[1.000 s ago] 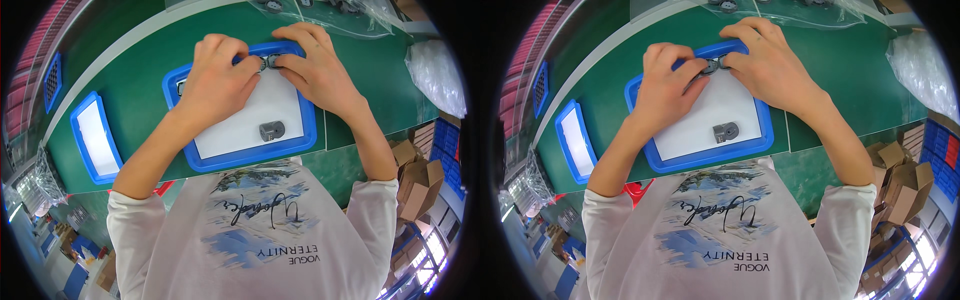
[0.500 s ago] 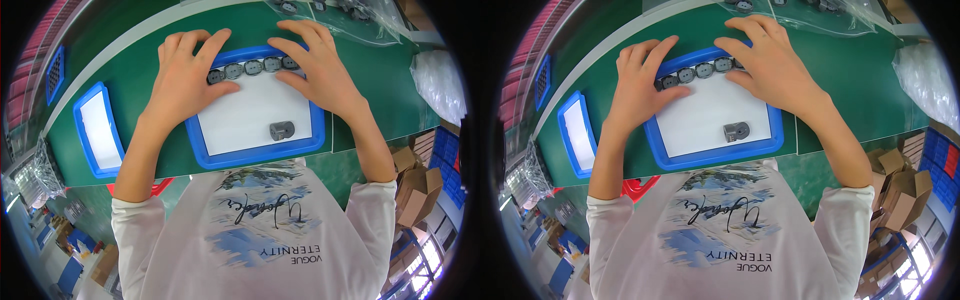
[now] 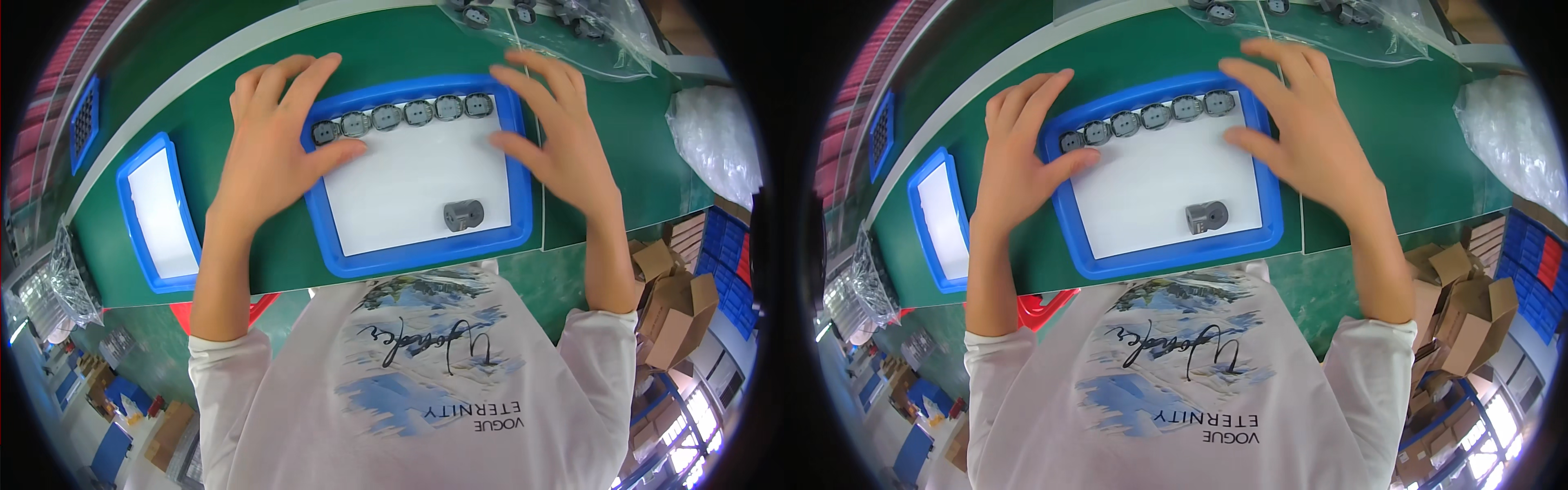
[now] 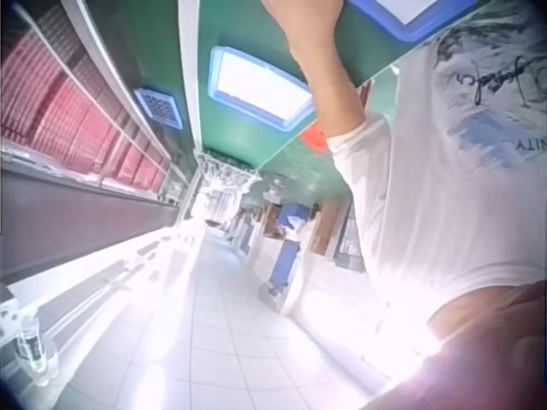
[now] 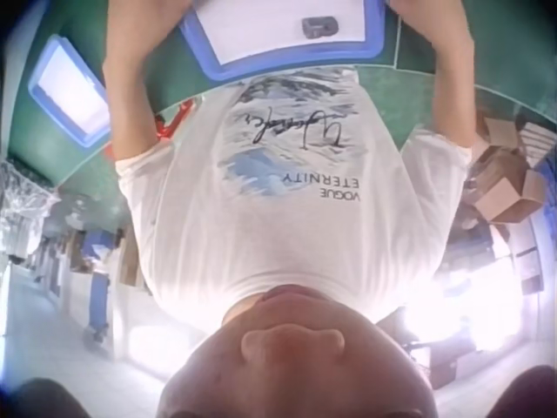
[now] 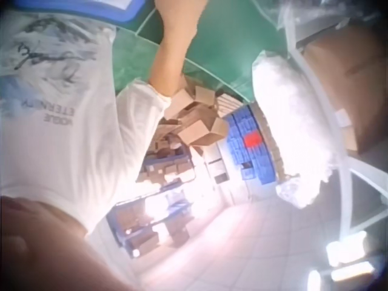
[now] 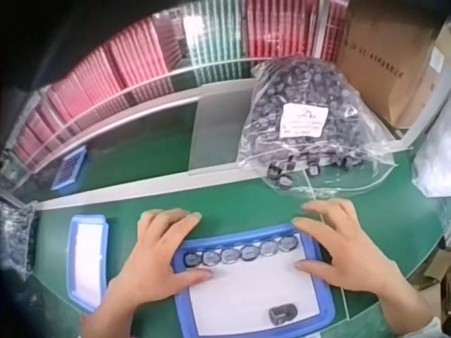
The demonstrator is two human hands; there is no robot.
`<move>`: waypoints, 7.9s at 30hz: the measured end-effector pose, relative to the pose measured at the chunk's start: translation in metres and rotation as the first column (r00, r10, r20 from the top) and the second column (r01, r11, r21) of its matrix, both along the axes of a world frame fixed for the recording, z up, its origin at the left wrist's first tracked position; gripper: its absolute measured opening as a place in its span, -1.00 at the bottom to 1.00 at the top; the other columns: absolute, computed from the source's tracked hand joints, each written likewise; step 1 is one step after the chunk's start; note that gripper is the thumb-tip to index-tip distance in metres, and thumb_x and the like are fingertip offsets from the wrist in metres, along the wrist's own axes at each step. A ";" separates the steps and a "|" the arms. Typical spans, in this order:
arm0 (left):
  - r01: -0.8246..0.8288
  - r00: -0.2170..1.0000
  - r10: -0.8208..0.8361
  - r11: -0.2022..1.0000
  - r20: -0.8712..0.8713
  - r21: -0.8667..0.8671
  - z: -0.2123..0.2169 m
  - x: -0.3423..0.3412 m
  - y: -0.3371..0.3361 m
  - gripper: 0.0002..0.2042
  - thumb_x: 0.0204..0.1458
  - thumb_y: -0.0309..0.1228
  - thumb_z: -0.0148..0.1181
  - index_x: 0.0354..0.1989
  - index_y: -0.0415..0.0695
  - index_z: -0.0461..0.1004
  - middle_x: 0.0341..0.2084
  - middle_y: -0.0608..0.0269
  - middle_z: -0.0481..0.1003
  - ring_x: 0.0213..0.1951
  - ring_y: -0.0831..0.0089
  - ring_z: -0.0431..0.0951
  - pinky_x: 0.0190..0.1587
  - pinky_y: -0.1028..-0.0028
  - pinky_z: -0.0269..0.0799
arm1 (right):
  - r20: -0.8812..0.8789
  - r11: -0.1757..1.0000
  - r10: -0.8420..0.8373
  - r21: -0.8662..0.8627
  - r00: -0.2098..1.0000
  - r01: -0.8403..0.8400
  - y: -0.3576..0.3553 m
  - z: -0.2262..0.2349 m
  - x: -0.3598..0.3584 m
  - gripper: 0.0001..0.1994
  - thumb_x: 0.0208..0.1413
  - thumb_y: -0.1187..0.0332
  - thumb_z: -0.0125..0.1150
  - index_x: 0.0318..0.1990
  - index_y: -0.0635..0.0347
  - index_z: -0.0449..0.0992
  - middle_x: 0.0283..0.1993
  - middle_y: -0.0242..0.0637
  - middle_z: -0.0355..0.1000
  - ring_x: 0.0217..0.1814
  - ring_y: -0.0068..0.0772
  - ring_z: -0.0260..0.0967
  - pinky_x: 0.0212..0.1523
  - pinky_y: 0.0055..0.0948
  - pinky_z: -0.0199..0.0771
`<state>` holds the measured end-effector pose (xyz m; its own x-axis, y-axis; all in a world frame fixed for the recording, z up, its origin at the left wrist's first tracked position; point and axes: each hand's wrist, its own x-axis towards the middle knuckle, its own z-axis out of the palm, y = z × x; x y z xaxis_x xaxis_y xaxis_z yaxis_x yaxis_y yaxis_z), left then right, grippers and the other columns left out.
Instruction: The person arranges small electronic components into a blue partitioned plastic tray by hand.
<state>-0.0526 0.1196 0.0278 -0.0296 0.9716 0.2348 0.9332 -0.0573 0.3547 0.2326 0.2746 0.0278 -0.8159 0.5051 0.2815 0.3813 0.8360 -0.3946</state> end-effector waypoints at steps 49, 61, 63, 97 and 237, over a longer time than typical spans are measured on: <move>0.143 0.972 -0.163 0.982 0.169 0.122 -0.022 0.055 -0.048 -0.72 -0.24 -0.67 0.21 -0.26 -0.24 0.50 -0.32 0.13 0.41 -0.22 0.15 0.42 -0.13 0.26 0.38 | -0.030 0.964 0.254 -0.075 0.967 -0.256 -0.068 -0.008 -0.016 -0.82 -0.04 0.50 0.40 -0.25 0.23 0.57 0.03 -0.26 0.50 0.13 -0.12 0.39 0.08 -0.16 0.40; 0.175 0.973 -0.172 0.985 0.153 -0.006 -0.010 0.059 -0.047 -0.53 -0.12 -0.58 0.39 0.05 -0.19 0.48 -0.22 0.16 0.53 -0.21 0.14 0.48 -0.14 0.27 0.45 | -0.051 0.947 0.290 -0.125 0.956 -0.295 -0.072 -0.013 -0.032 -0.82 -0.06 0.57 0.38 -0.26 0.25 0.55 -0.04 -0.21 0.45 -0.09 -0.15 0.44 -0.09 -0.26 0.50; 0.228 0.950 -0.224 0.974 0.218 0.010 -0.008 0.060 -0.051 -0.54 -0.14 -0.57 0.41 0.02 -0.20 0.50 -0.21 0.16 0.53 -0.21 0.14 0.48 -0.13 0.27 0.45 | -0.057 0.954 0.270 -0.116 0.961 -0.275 -0.072 -0.013 -0.030 -0.83 -0.06 0.57 0.37 -0.27 0.25 0.56 -0.05 -0.21 0.45 -0.09 -0.16 0.44 -0.12 -0.26 0.50; 0.061 0.998 -0.062 0.989 0.004 0.131 -0.019 0.024 -0.053 -0.80 -0.20 -0.57 0.40 -0.33 -0.17 0.61 0.04 0.12 0.48 0.12 0.03 0.37 0.13 0.15 0.31 | -0.045 0.948 0.318 0.038 0.947 -0.316 -0.067 -0.026 -0.079 -0.90 -0.11 0.48 0.27 -0.37 0.19 0.57 -0.29 -0.31 0.37 -0.21 -0.23 0.34 -0.16 -0.29 0.35; -0.061 0.983 0.003 0.950 0.185 0.307 0.024 0.016 -0.022 -0.85 -0.10 -0.52 0.41 -0.32 -0.12 0.65 0.00 0.21 0.56 0.05 0.14 0.50 0.00 0.29 0.49 | -0.128 0.967 0.235 -0.070 0.964 -0.245 -0.104 -0.028 -0.068 -0.86 -0.09 0.50 0.26 -0.31 0.19 0.57 -0.22 -0.26 0.39 -0.21 -0.22 0.37 -0.20 -0.29 0.45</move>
<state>-0.0364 0.0973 0.0520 -0.1294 0.8493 0.5118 0.8586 -0.1622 0.4862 0.1643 0.1705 0.0001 -0.8799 0.3243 0.3473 0.1203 0.8591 -0.4974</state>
